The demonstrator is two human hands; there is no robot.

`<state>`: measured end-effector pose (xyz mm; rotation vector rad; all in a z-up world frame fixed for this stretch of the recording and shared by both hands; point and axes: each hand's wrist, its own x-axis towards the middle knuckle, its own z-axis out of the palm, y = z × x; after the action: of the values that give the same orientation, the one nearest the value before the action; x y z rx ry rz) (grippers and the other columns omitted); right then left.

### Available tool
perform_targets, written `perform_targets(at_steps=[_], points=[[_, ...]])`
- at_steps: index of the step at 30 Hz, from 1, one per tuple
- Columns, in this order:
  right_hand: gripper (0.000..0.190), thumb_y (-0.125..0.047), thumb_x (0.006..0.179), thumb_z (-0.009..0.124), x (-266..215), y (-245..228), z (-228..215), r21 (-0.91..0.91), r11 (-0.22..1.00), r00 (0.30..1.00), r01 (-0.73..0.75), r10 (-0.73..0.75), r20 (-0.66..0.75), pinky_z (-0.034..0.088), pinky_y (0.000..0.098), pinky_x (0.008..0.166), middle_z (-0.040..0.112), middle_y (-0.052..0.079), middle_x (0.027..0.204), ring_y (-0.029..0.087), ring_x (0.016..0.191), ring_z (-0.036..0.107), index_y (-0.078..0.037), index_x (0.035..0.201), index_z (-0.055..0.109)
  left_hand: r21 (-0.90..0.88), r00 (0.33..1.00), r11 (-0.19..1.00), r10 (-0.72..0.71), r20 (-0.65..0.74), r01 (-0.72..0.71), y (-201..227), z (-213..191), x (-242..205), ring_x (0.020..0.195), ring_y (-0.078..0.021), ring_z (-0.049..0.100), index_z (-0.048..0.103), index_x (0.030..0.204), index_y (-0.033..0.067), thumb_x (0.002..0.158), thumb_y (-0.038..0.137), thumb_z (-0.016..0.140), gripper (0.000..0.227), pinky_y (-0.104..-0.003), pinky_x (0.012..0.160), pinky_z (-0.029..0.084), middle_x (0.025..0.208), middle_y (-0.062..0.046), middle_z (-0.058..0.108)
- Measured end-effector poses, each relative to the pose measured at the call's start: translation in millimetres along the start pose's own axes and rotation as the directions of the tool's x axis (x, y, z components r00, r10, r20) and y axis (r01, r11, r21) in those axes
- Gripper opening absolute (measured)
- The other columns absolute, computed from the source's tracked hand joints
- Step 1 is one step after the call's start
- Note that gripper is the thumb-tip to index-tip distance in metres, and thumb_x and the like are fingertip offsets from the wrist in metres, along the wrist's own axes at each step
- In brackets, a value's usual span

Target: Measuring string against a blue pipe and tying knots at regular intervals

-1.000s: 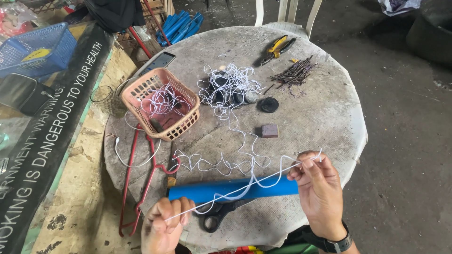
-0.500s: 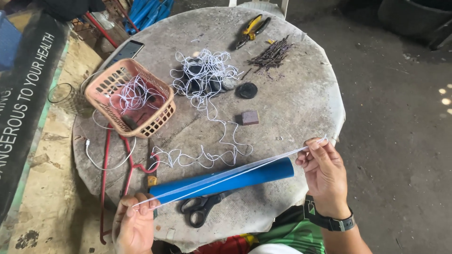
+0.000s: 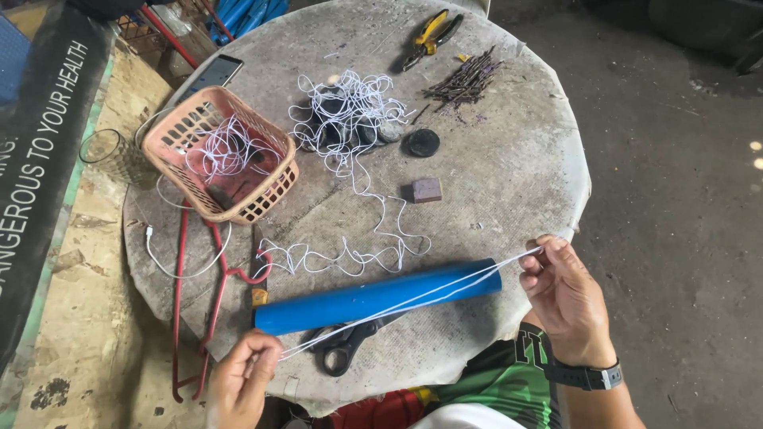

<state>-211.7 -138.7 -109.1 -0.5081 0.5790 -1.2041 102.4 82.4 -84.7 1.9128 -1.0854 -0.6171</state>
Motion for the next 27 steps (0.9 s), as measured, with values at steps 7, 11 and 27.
perform_targets(at_steps=[7,11,27], points=[[0.009,-0.015,0.085,0.055,3.0,1.1,-1.0,0.092,0.995,0.999,-0.05,0.05,0.004,0.047,0.0159,0.048,0.056,0.003,0.073,0.011,0.062,0.058,-0.006,0.085,0.057,-0.629,0.955,0.722,0.264,-0.135,-0.288,7.4,16.8,5.3,0.072,-0.027,0.053,0.045,0.069,0.0014,0.088,0.016,0.041,0.024,-0.034,0.072,0.041,0.065,-0.011,0.045],[0.007,-0.012,0.085,0.054,0.5,0.8,1.5,0.04,0.999,0.999,-0.005,0.007,-0.053,0.047,0.0165,0.049,0.057,0.003,0.075,0.011,0.062,0.058,-0.007,0.086,0.057,-0.638,0.968,0.729,0.221,-0.121,-0.247,0.9,16.9,5.0,0.07,-0.025,0.05,0.045,0.068,0.0042,0.087,0.019,0.042,0.025,-0.035,0.07,0.042,0.065,-0.008,0.043],[0.004,-0.012,0.087,0.052,-3.6,4.2,0.6,-0.181,0.975,0.991,0.13,-0.133,-0.007,0.046,0.021,0.055,0.05,0.002,0.076,0.013,0.069,0.054,-0.009,0.085,0.053,-0.616,0.971,0.753,0.141,-0.193,-0.232,-19.7,16.7,11.3,0.066,-0.0198,0.045,0.045,0.075,0.0037,0.089,0.021,0.042,0.023,-0.035,0.068,0.047,0.067,-0.008,0.042]])
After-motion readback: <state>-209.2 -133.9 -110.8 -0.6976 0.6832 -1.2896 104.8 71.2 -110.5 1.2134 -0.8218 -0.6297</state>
